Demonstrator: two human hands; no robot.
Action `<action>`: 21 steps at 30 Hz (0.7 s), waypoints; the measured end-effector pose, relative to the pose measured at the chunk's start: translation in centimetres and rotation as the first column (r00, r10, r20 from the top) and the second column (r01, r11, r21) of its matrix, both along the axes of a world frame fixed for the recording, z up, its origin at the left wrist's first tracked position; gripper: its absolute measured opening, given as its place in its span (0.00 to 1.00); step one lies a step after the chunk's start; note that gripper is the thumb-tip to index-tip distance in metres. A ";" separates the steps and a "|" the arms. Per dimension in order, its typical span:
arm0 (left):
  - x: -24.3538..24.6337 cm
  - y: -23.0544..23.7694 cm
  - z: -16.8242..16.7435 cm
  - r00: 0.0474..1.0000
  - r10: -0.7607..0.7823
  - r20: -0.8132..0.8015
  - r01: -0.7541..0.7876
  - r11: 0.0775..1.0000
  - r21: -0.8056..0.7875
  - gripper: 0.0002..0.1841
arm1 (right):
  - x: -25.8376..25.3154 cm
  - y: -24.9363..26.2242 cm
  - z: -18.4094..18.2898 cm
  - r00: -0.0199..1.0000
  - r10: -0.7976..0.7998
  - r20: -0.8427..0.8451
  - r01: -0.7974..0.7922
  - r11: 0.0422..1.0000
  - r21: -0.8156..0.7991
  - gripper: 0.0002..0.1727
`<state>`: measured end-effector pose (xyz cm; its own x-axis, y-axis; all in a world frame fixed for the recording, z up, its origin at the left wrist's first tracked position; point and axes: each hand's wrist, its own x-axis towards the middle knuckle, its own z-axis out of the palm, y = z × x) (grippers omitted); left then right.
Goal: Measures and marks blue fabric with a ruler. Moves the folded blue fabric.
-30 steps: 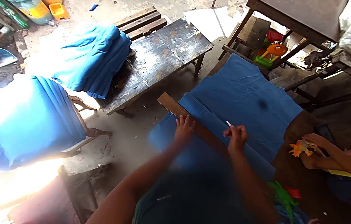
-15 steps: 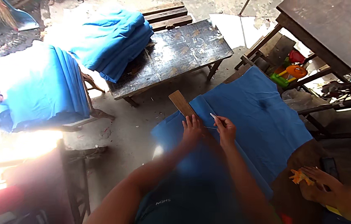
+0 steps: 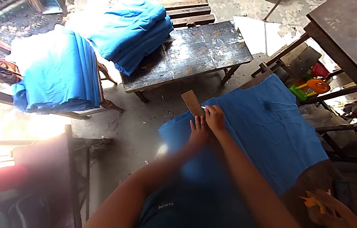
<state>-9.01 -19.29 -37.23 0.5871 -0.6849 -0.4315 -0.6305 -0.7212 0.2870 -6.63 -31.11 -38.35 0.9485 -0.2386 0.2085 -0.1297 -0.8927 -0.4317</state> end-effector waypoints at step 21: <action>-0.3 -1.2 0.2 1.000 0.001 0.029 -0.005 0.989 0.146 0.56 | -17.3 -2.4 1.3 0.997 0.021 -0.077 -0.023 1.000 -0.019 0.12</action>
<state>-9.29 -20.47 -36.99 0.6023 -0.6142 -0.5100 -0.6349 -0.7558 0.1603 -23.88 -33.47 -37.00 0.9667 -0.2141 0.1399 -0.1419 -0.9041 -0.4031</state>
